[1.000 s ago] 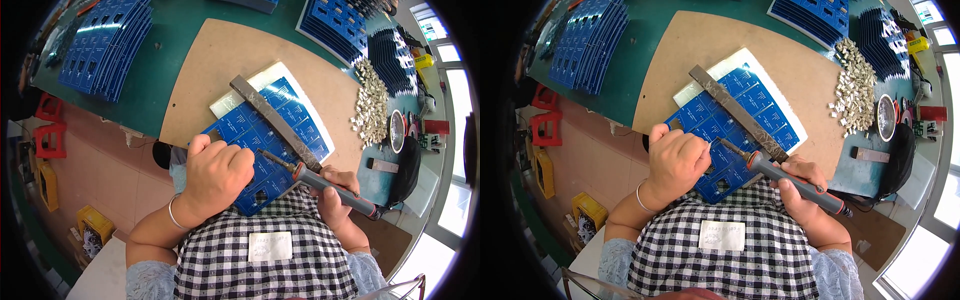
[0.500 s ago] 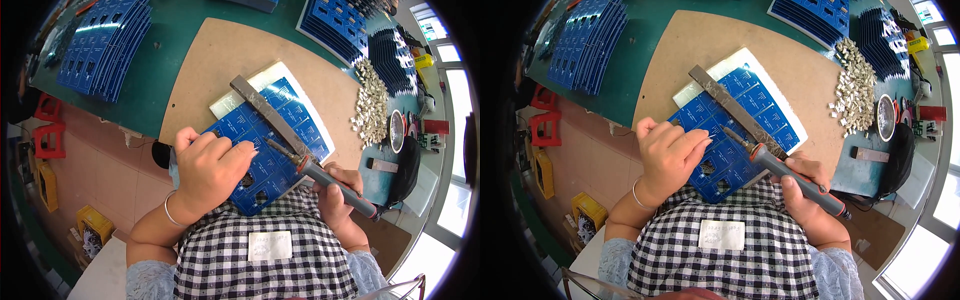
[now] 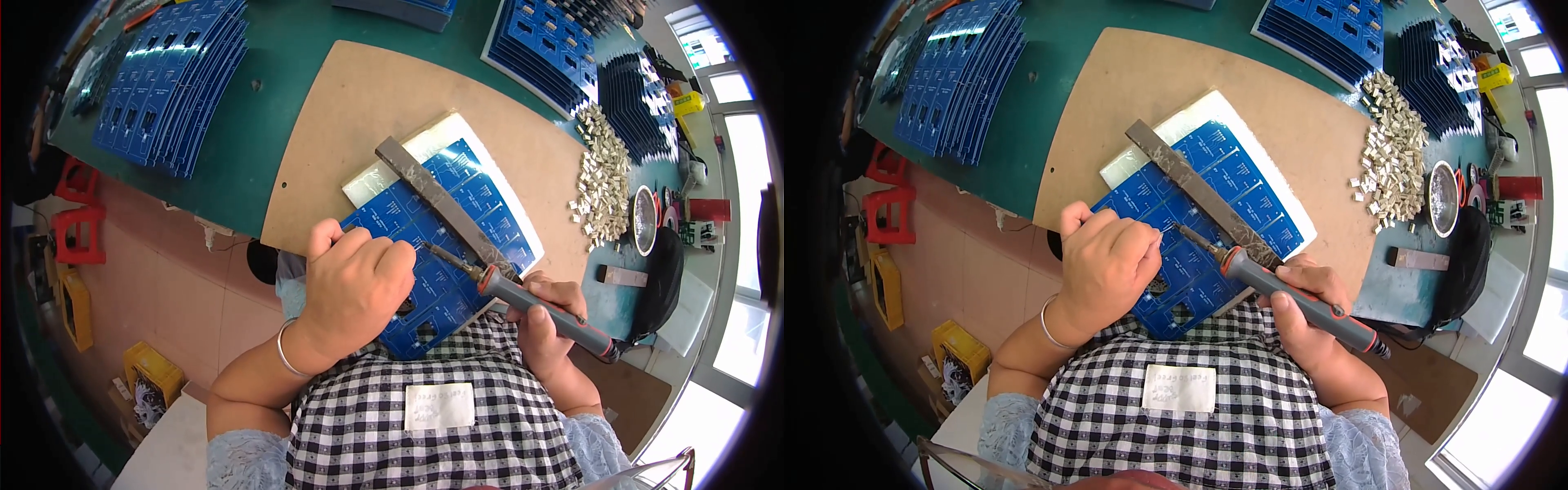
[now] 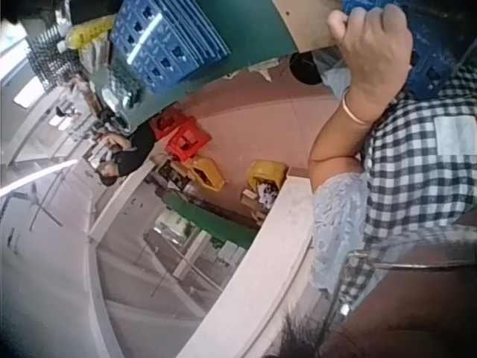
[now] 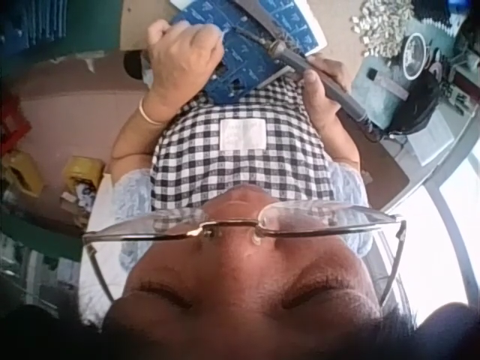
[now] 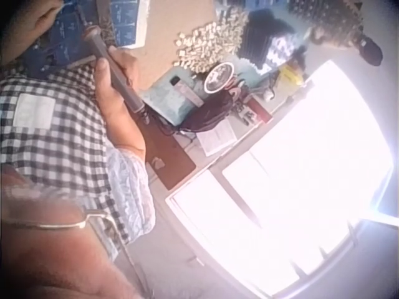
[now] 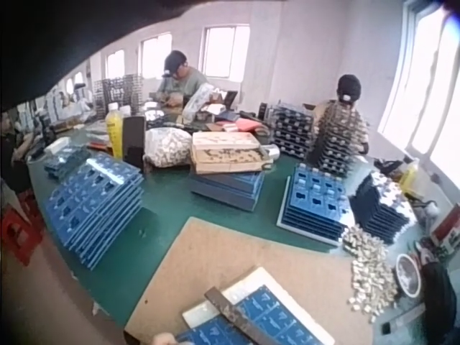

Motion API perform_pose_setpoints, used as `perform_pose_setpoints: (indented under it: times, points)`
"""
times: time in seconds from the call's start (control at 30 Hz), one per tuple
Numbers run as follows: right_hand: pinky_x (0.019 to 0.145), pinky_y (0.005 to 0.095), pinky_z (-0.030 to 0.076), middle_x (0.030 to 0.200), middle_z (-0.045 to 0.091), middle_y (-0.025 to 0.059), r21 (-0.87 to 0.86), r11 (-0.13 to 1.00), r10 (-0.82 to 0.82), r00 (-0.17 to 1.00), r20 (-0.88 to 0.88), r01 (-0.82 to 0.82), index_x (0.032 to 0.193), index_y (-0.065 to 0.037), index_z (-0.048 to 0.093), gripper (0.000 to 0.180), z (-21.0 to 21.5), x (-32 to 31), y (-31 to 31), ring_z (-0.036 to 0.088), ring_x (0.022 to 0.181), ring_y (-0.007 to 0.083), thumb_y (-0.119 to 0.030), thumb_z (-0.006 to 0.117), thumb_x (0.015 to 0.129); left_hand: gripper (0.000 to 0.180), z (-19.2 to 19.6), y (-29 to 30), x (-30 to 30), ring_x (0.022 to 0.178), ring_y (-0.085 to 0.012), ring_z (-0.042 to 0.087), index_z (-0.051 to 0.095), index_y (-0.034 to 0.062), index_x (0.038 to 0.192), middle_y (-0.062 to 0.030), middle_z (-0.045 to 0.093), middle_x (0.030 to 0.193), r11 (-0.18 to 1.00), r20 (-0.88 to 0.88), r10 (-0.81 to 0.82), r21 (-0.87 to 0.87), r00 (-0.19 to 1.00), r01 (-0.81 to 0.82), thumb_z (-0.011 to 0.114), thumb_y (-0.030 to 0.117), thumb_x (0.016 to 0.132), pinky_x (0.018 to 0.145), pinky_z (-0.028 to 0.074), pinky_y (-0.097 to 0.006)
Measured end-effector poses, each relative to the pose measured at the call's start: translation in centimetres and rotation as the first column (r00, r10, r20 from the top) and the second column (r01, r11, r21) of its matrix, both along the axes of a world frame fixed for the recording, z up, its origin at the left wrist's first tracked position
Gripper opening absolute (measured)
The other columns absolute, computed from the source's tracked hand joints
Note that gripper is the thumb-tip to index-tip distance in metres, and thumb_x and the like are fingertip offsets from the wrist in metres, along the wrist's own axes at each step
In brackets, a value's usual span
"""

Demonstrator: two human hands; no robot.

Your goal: The person solders electronic components onto a blue PCB using a soldering iron and solder wire.

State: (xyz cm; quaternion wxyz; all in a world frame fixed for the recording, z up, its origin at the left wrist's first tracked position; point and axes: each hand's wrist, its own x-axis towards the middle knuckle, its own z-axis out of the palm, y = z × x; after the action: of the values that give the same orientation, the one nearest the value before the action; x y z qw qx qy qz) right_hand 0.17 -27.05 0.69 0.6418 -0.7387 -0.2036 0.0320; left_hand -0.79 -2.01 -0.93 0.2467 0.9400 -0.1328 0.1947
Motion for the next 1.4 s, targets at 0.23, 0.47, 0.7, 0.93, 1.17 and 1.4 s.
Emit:
perform_pose_setpoints:
  times: [0.23, 0.47, 0.7, 0.93, 1.17, 1.4]
  points:
    - [0.056, 0.0279, 0.050, 0.080, 0.058, 0.0166, -0.016, 1.000, 0.000, 1.000, -0.012, -0.001, 0.102, 0.003, 0.047, 0.021, 0.2, 0.4, 0.3, 0.062, 0.064, 0.0165, -0.009, 0.059, 0.090, 0.020, -0.1, 0.1, 0.5, 0.057, -0.0170, 0.046, 0.053, 0.0128, 0.071, 0.0020, 0.048, 0.060, 1.000, 0.002, 0.002, 0.026, 1.000, -0.002, 0.070, 0.003, 0.070, 0.068, 0.030, -0.034]
    - [0.057, 0.0277, 0.049, 0.078, 0.058, 0.0152, -0.028, 0.999, 0.021, 1.000, 0.002, -0.020, 0.102, 0.002, 0.048, 0.021, 0.4, 0.7, 0.1, 0.062, 0.064, 0.0172, -0.009, 0.059, 0.089, 0.019, 0.2, -0.1, 0.9, 0.056, -0.0177, 0.046, 0.051, 0.0128, 0.070, 0.0011, 0.047, 0.059, 0.999, -0.018, 0.005, 0.036, 1.000, -0.005, 0.068, 0.004, 0.070, 0.067, 0.030, -0.035]
    - [0.058, 0.0287, 0.048, 0.077, 0.059, 0.0145, -0.030, 0.999, 0.040, 0.999, 0.015, -0.039, 0.102, 0.002, 0.050, 0.020, 0.7, 1.0, 0.5, 0.061, 0.064, 0.0174, -0.009, 0.060, 0.089, 0.019, 0.3, 0.1, 1.1, 0.057, -0.0171, 0.047, 0.052, 0.0130, 0.071, 0.0013, 0.049, 0.058, 0.999, -0.041, 0.014, 0.048, 0.999, -0.012, 0.069, 0.004, 0.070, 0.068, 0.031, -0.034]
    - [0.061, 0.0285, 0.049, 0.079, 0.059, 0.0151, -0.083, 0.996, 0.039, 0.999, 0.013, -0.038, 0.103, 0.002, 0.049, 0.020, 0.9, 1.2, 0.8, 0.062, 0.068, 0.0185, -0.008, 0.060, 0.089, 0.017, 1.5, 1.5, 1.5, 0.058, -0.0153, 0.049, 0.058, 0.0138, 0.076, 0.0024, 0.052, 0.060, 0.997, 0.050, 0.064, 0.028, 0.997, -0.065, 0.071, 0.004, 0.070, 0.070, 0.030, -0.035]
    - [0.062, 0.0286, 0.051, 0.086, 0.058, 0.0169, -0.083, 0.995, 0.060, 0.998, -0.013, -0.061, 0.106, 0.002, 0.048, 0.022, 1.6, 1.0, 0.9, 0.064, 0.069, 0.0186, -0.008, 0.060, 0.089, 0.020, 0.4, 1.5, 0.1, 0.060, -0.0166, 0.048, 0.053, 0.0139, 0.071, 0.0027, 0.051, 0.062, 0.992, 0.029, 0.109, -0.069, 0.994, -0.107, 0.070, 0.004, 0.067, 0.072, 0.030, -0.035]
    - [0.061, 0.0285, 0.052, 0.083, 0.059, 0.0162, -0.116, 0.992, 0.045, 0.998, -0.038, -0.049, 0.105, 0.002, 0.049, 0.022, 1.7, 1.0, 1.8, 0.064, 0.069, 0.0193, -0.007, 0.061, 0.088, 0.023, 0.2, 1.5, 0.4, 0.057, -0.0168, 0.046, 0.049, 0.0139, 0.066, 0.0025, 0.050, 0.058, 0.995, 0.038, 0.099, -0.018, 0.994, -0.099, 0.069, 0.002, 0.066, 0.070, 0.028, -0.035]
